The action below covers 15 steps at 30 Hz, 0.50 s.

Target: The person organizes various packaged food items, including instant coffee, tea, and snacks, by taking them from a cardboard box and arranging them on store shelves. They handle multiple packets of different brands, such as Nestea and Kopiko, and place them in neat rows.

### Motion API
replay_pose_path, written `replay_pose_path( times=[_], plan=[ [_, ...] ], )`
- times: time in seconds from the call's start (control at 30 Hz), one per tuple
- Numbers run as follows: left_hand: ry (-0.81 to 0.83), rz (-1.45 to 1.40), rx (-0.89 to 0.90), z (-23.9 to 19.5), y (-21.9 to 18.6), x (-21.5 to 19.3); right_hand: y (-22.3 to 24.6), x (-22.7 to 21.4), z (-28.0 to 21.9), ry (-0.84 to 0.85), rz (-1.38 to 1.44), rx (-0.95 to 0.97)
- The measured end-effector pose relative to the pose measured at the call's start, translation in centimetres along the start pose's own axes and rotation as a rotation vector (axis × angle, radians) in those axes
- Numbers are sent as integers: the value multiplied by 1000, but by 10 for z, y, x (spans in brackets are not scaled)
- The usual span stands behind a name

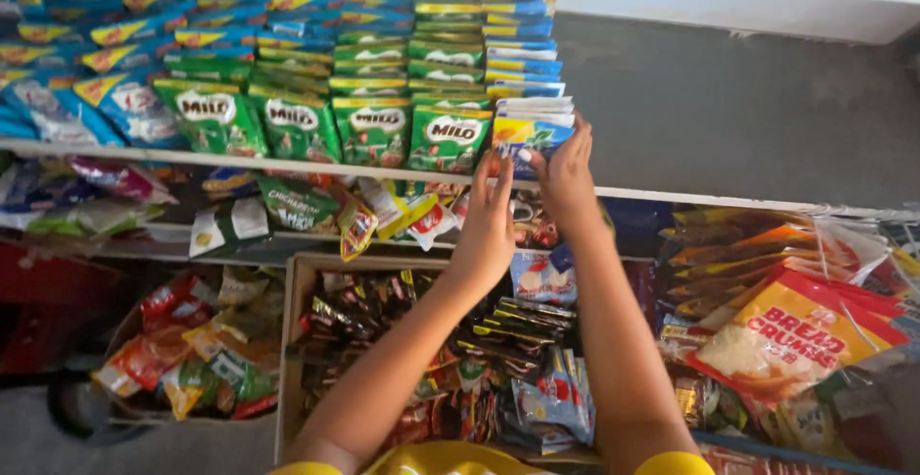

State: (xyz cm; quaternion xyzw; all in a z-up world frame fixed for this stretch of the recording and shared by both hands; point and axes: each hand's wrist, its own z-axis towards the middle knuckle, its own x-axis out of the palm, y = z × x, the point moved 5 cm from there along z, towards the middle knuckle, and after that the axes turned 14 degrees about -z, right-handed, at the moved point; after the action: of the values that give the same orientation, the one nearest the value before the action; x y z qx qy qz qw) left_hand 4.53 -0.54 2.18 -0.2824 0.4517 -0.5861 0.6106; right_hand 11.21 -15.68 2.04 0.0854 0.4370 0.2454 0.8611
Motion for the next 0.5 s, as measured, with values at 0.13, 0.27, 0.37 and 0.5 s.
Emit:
replay_pose_path(
  times=[0.13, 0.27, 0.37, 0.5],
  plan=[
    [25, 116, 50, -2, 9, -11, -14, -2, -6, 137, 13, -39],
    [-15, 216, 192, 1, 0, -16, 5, 9, -13, 142, -110, 83],
    [14, 241, 170, -3, -2, -10, 21, 0, -10, 187, 10, 219],
    [67, 162, 94, -3, -3, -12, 11, -11, -2, 260, 667, 131]
  ],
)
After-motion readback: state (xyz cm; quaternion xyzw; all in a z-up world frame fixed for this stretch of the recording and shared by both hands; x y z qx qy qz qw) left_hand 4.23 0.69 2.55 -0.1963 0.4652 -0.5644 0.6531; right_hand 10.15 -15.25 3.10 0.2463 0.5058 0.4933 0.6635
